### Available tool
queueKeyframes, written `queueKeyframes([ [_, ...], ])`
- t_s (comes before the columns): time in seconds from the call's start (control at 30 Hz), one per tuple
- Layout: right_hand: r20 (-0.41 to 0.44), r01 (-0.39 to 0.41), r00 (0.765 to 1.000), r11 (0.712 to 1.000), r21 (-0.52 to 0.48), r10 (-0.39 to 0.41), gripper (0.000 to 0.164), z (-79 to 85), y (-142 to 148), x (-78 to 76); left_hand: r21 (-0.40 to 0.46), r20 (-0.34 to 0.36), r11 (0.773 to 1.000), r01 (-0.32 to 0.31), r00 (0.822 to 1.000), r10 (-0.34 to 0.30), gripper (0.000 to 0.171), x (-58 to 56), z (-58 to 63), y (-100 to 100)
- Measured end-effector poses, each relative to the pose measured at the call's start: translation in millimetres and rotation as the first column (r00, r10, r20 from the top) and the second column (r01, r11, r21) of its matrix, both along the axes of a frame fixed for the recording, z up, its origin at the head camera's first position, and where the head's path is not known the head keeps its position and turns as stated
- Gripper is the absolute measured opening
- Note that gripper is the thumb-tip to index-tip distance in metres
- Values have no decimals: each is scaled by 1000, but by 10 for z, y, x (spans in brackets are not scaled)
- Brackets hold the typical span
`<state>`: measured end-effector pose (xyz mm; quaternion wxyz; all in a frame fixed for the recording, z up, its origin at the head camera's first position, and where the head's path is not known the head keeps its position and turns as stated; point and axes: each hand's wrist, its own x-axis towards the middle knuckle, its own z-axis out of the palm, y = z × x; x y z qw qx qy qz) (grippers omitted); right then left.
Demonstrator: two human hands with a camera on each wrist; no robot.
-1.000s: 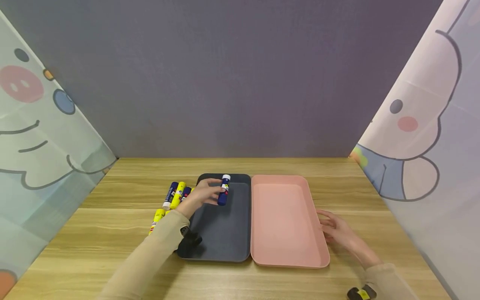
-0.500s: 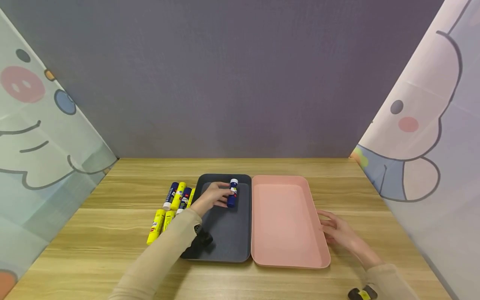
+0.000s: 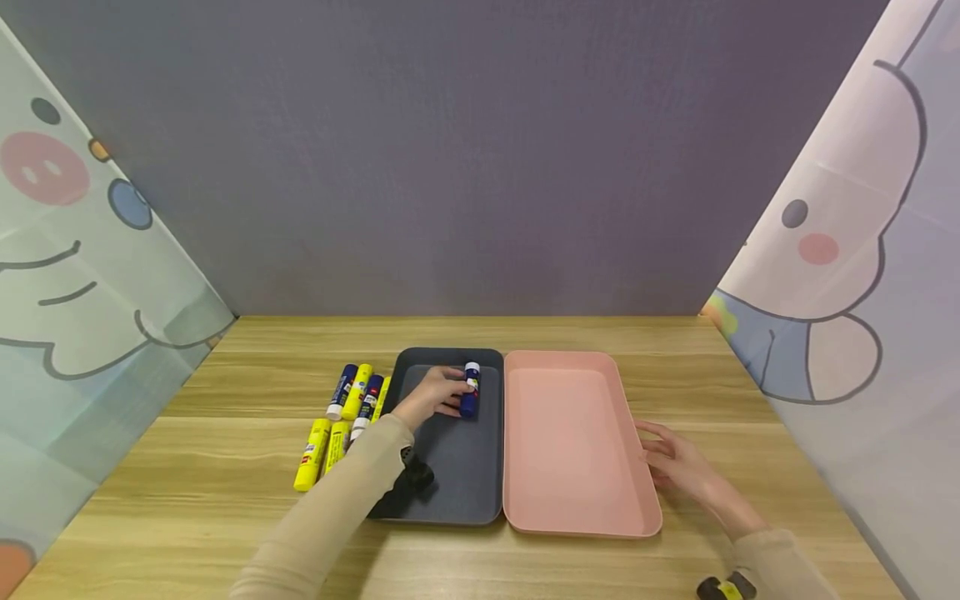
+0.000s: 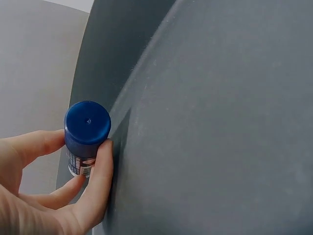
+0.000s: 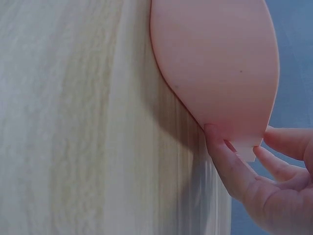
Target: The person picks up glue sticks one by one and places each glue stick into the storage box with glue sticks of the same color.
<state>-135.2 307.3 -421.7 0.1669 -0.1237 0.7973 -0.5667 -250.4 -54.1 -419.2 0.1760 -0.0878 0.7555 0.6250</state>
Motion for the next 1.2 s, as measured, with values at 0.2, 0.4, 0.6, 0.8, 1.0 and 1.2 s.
queueKeyframes([
  [0.2, 7, -2, 1000, 1000, -24, 2, 48, -12, 6, -5, -30, -21, 999, 13, 1000, -13, 47, 14, 5, 27],
  [0.4, -1, -14, 1000, 998, -54, 14, 42, -30, 31, -14, -53, -35, 998, 21, 999, -23, 44, 8, -17, 34],
  [0.6, -6, -28, 1000, 997, -73, 28, 42, -32, 33, -21, -62, -55, 998, 0, 998, -4, 40, 13, -20, 51],
  [0.8, 6, -33, 999, 997, -72, 34, 42, -22, 27, -18, -58, -74, 998, -30, 997, 26, 36, 23, 20, 58],
  [1.0, -12, -48, 999, 997, -63, 48, 43, -13, 31, -14, -96, -105, 995, 9, 994, -19, 32, 46, 98, 37],
  [1.2, -8, -56, 998, 996, -73, 55, 43, -18, 43, -21, -162, -140, 984, 69, 986, -93, 29, 89, 233, 12],
])
